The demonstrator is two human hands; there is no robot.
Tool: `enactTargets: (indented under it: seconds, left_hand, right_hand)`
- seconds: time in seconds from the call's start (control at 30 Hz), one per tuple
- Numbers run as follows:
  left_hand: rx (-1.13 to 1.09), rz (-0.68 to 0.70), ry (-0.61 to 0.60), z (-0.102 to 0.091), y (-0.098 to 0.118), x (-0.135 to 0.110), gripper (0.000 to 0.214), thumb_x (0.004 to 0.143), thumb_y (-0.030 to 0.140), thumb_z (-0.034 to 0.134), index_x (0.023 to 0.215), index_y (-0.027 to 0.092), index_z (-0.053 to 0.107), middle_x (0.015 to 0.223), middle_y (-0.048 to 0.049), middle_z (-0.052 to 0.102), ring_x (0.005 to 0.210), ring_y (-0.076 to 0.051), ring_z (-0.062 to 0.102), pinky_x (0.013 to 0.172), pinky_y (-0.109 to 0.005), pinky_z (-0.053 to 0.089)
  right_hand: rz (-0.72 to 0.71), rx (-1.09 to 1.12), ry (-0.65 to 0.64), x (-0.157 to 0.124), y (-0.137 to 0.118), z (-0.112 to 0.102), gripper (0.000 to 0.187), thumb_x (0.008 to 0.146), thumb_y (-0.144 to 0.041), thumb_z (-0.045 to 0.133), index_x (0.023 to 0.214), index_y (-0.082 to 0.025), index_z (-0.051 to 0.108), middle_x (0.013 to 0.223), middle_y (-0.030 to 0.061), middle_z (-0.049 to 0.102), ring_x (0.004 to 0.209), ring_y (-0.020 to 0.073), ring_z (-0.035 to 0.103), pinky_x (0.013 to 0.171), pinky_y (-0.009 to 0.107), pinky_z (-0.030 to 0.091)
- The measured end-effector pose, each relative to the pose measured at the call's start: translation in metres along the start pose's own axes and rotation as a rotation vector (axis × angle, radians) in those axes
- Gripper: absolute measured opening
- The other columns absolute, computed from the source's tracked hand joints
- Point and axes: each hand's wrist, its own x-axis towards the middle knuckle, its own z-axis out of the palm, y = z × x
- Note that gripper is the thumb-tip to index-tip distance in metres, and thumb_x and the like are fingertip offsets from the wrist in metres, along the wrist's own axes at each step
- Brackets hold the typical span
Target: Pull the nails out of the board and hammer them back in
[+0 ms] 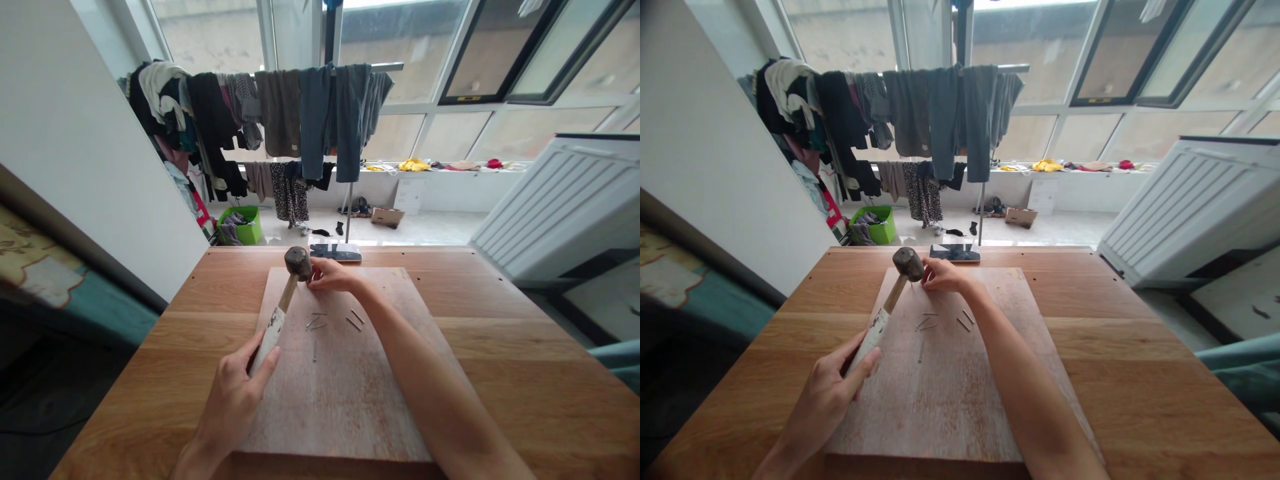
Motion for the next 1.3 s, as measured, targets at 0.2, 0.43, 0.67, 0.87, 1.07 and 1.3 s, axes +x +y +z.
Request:
enactTargets:
  seconds: [0.2,0.43,0.67,0.87,1.07,1.3]
  left_hand:
    - [0.028,0.085,-0.043,0.003,-0.008,0.001,0.044,0.094,0.047,0.057,0.125,0.021,0.074,0.12,-0.0049,0.077,0.112,-0.027,0.073,0.092,-0.028,0.058]
    - [0.017,0.089,-0.012,0.006,-0.013,0.0,0.046,0.093,0.05,0.058,0.124,0.019,0.074,0.119,-0.0068,0.078,0.113,-0.028,0.073,0.094,-0.03,0.059]
    - [-0.022,0.091,0.235,0.002,-0.041,-0.021,0.054,0.09,0.059,0.059,0.122,0.016,0.069,0.094,-0.0084,0.08,0.088,-0.027,0.078,0.073,-0.029,0.063]
    - [-0.03,-0.042,0.129,-0.014,-0.049,-0.02,0.049,0.087,0.058,0.062,0.117,0.02,0.065,0.081,-0.0039,0.077,0.075,-0.025,0.076,0.06,-0.028,0.061]
    - [0.06,-0.088,0.15,-0.009,-0.057,-0.012,0.049,0.085,0.06,0.056,0.109,0.02,0.07,0.094,-0.0076,0.081,0.086,-0.028,0.078,0.068,-0.029,0.063]
    - [0.186,-0.09,0.14,-0.021,-0.061,-0.018,0.036,0.083,0.049,0.058,0.106,0.028,0.075,0.098,-0.0024,0.082,0.089,-0.027,0.079,0.07,-0.026,0.062]
  right_hand:
    - [-0.014,-0.049,0.013,-0.002,-0.001,-0.005,0.038,0.068,-0.009,0.075,0.104,-0.018,0.068,0.097,0.0026,0.073,0.089,0.0204,0.067,0.078,0.029,0.051]
    - [0.055,-0.12,-0.002,-0.014,-0.013,-0.024,0.04,0.071,-0.002,0.069,0.108,-0.017,0.068,0.093,0.0049,0.074,0.082,0.0195,0.069,0.07,0.028,0.053]
    - [0.023,-0.257,0.107,-0.037,-0.055,-0.048,0.024,0.081,-0.007,0.065,0.103,-0.018,0.067,0.087,0.0044,0.071,0.079,0.0159,0.064,0.07,0.026,0.048]
    - [-0.048,-0.547,-0.172,-0.064,-0.079,-0.014,0.027,0.076,-0.008,0.068,0.1,-0.019,0.067,0.095,0.0072,0.073,0.079,0.0185,0.063,0.062,0.027,0.041]
    - [-0.026,-0.773,-0.171,-0.071,-0.069,0.016,0.019,0.082,-0.006,0.059,0.094,-0.017,0.068,0.086,0.0114,0.073,0.071,0.0199,0.064,0.057,0.03,0.031]
    - [-0.007,-0.621,-0.096,-0.07,-0.045,-0.006,0.027,0.075,-0.009,0.062,0.1,-0.017,0.067,0.088,0.0085,0.072,0.072,0.0182,0.059,0.059,0.028,0.032]
